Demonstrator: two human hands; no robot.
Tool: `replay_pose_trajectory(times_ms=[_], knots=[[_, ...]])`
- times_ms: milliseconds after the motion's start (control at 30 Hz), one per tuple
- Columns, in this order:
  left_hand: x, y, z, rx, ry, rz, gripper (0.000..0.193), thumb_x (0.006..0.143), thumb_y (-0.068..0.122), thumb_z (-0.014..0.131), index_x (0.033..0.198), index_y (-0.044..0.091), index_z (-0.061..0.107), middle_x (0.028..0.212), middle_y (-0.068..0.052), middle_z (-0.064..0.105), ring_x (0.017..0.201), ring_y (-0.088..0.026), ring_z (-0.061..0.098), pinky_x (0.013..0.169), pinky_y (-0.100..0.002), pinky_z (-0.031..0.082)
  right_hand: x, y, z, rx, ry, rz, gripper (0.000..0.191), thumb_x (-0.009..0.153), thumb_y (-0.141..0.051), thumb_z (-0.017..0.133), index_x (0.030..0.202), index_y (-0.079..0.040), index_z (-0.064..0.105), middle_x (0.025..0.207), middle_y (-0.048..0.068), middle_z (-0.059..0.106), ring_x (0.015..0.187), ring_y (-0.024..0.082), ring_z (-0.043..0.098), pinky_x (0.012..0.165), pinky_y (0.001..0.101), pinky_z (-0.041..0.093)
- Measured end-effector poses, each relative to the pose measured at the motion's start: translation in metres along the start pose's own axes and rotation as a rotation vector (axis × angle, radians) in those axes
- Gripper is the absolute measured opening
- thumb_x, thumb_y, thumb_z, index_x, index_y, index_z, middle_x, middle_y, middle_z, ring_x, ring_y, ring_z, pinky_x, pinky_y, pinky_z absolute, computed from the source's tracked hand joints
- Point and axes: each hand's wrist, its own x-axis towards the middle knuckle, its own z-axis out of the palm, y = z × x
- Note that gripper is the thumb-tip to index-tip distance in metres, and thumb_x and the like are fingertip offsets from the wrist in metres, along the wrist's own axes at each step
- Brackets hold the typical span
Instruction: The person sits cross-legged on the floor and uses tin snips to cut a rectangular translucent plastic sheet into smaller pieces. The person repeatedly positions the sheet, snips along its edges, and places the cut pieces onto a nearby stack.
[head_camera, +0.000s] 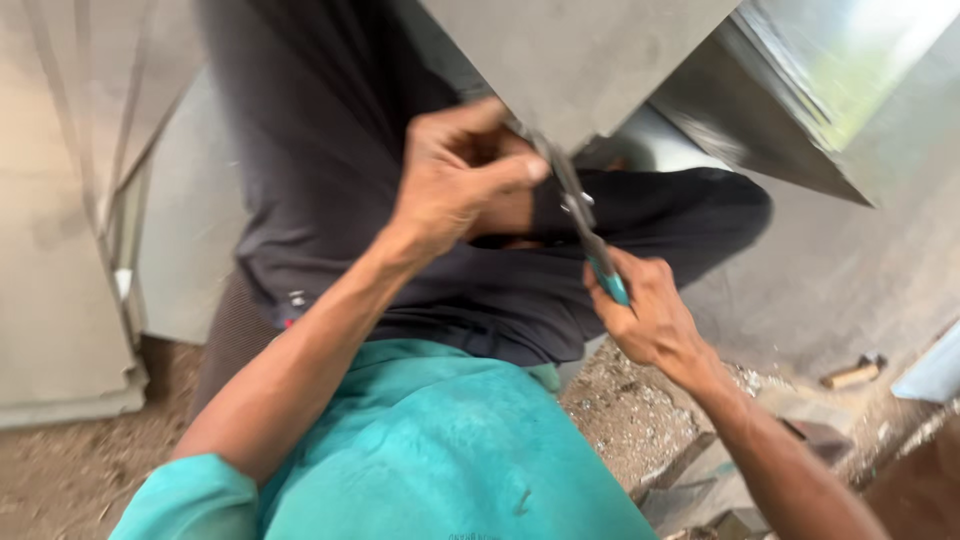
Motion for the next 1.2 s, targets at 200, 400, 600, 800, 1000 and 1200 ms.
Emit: replay_pose_trajectory(times_ms=[200, 400, 600, 800, 1000, 1200], knots=[[0.006, -0.042, 0.06, 0.492, -0.041, -0.089, 0.015, 0.088, 0.01, 0.079, 0.096, -0.002, 0.075, 0.079, -0.004, 0.071, 0.063, -0.007, 0.062, 0.056, -0.024, 0.049, -0.054, 0.118, 0.028, 0.329, 0.076, 0.057, 0.039, 0.074, -0.008, 0.051, 0.112, -0.001, 0.06, 0.091, 0.012, 0.069, 0.084, 0.021, 0.068, 0.075, 0.0351, 0.057], [0.001, -0.044, 0.087, 0.879, -0.033, 0.425, 0.014, 0.097, 0.012, 0.082, 0.103, 0.002, 0.074, 0.09, -0.008, 0.072, 0.08, -0.017, 0.066, 0.067, -0.03, 0.054, -0.051, 0.15, 0.076, 0.638, 0.004, 0.086, 0.048, 0.071, -0.013, 0.049, 0.116, 0.001, 0.061, 0.097, 0.013, 0.068, 0.088, 0.023, 0.068, 0.078, 0.0384, 0.057], [0.01, -0.018, 0.076, 0.785, -0.127, -0.149, 0.03, 0.087, 0.015, 0.086, 0.109, -0.001, 0.074, 0.098, -0.007, 0.077, 0.088, -0.016, 0.076, 0.077, -0.032, 0.065, -0.057, 0.148, 0.065, 0.562, -0.004, -0.052, 0.047, 0.073, -0.014, 0.052, 0.116, 0.002, 0.06, 0.095, 0.013, 0.068, 0.088, 0.023, 0.067, 0.079, 0.0381, 0.057], [0.034, 0.039, 0.003, 0.049, 0.118, 0.029, 0.011, 0.108, 0.011, 0.074, 0.115, 0.003, 0.072, 0.102, -0.014, 0.073, 0.086, -0.021, 0.076, 0.072, -0.033, 0.065, -0.053, 0.141, 0.044, 0.452, -0.09, 0.029, 0.039, 0.076, -0.013, 0.051, 0.111, -0.001, 0.062, 0.09, 0.01, 0.068, 0.076, 0.023, 0.066, 0.072, 0.0384, 0.055], [0.023, 0.045, 0.0, 0.234, 0.256, 0.07, 0.009, 0.111, 0.007, 0.075, 0.113, -0.002, 0.074, 0.092, -0.014, 0.073, 0.078, -0.02, 0.072, 0.067, -0.03, 0.06, -0.043, 0.144, 0.05, 0.803, -0.026, -0.053, 0.034, 0.077, -0.011, 0.05, 0.107, 0.001, 0.062, 0.091, 0.009, 0.067, 0.082, 0.019, 0.067, 0.076, 0.034, 0.059], [-0.009, 0.019, 0.031, 0.251, 0.241, -0.013, 0.014, 0.098, 0.001, 0.078, 0.112, -0.001, 0.075, 0.097, -0.009, 0.076, 0.081, -0.014, 0.072, 0.075, -0.029, 0.063, -0.041, 0.102, 0.056, 0.553, -0.137, 0.004, 0.053, 0.068, -0.012, 0.052, 0.12, -0.005, 0.059, 0.096, 0.009, 0.068, 0.081, 0.02, 0.065, 0.072, 0.0359, 0.056]])
